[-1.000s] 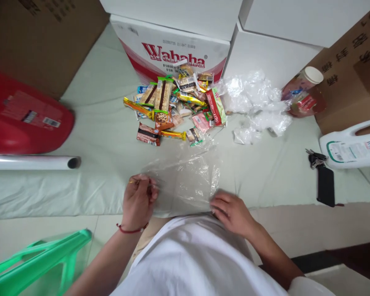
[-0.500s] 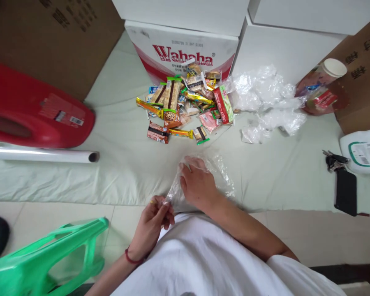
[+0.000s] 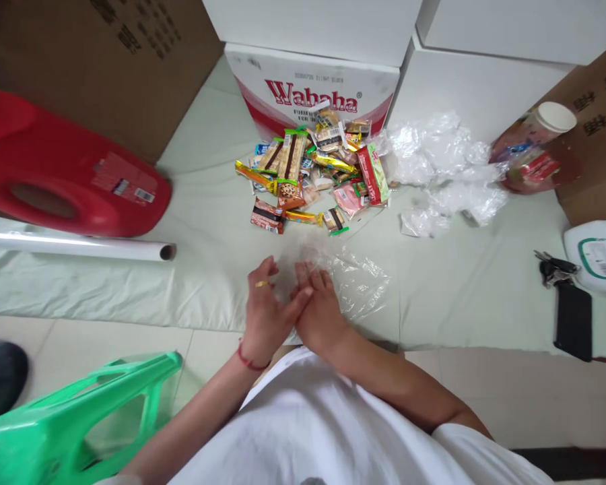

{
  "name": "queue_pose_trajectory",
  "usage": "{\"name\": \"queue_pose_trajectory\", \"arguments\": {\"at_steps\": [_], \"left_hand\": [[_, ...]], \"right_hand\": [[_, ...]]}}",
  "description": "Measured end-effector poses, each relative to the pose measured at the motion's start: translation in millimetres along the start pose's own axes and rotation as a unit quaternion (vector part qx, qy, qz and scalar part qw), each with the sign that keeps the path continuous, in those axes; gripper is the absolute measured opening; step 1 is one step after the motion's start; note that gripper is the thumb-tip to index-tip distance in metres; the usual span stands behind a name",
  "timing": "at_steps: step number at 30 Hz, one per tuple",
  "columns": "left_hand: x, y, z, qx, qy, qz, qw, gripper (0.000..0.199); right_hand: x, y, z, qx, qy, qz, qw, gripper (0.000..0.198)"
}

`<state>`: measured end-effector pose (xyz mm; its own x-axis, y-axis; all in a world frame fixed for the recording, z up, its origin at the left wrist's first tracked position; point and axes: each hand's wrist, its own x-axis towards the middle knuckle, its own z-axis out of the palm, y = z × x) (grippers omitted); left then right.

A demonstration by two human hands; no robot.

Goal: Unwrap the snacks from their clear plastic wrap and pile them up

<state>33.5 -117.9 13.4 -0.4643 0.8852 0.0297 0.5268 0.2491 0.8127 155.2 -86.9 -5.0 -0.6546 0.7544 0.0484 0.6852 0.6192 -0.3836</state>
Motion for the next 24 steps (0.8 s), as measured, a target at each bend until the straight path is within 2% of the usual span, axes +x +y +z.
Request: {"name": "queue_pose_trajectory", "arguments": {"at_steps": [2,4,5,7,10,11,13,15,17,20,24], "left_hand": [[11.1,-1.1,20.4,-0.023,0.012,-0.039,0.999,0.056],[19.8,-6.4,30.7,-0.034,0.02,-0.055,0.998,0.034],[22.9,-9.7,32.8,-0.037,0.022,-0.058,0.997,0.027],[26.1,-15.7,34.5,-0.047,0.019,-0.071,0.996,0.02],[25.4,-20.2,36.2,-0.083,0.007,-0.102,0.991,0.018],[24.6,-20.6,36.8,-0.091,0.007,-0.108,0.99,0.018],[23.9,-20.9,36.2,-0.096,0.007,-0.11,0.989,0.02],[25.0,-21.8,31.8,-0.086,0.003,-0.105,0.991,0.025],[28.4,-24.3,23.5,-0.064,0.006,-0.107,0.992,0.032],[36.3,-30.3,8.7,-0.024,0.02,-0.107,0.994,0.034],[48.4,-35.7,-3.0,0.013,-0.011,-0.092,0.996,0.036]], "right_hand": [[-5.7,4.6,-9.4,0.025,-0.015,-0.011,1.0,0.042],[-9.9,16.5,-27.0,0.076,-0.028,-0.035,0.996,0.039],[-10.2,25.2,-37.7,0.111,-0.021,-0.041,0.993,0.034],[-4.9,47.0,-58.2,0.162,0.044,-0.01,0.986,0.028],[17.9,83.0,-73.7,0.137,0.181,0.13,0.965,0.028],[27.5,93.4,-73.3,0.125,0.19,0.179,0.957,0.033],[44.9,108.8,-66.3,0.143,0.138,0.25,0.948,0.048],[54.7,116.5,-56.4,0.206,0.057,0.267,0.94,0.047],[55.0,119.1,-48.9,0.282,0.023,0.258,0.924,0.039],[42.3,122.1,-47.0,0.373,0.068,0.274,0.884,0.037],[19.1,134.8,-53.4,0.407,0.144,0.335,0.838,0.035]]}}
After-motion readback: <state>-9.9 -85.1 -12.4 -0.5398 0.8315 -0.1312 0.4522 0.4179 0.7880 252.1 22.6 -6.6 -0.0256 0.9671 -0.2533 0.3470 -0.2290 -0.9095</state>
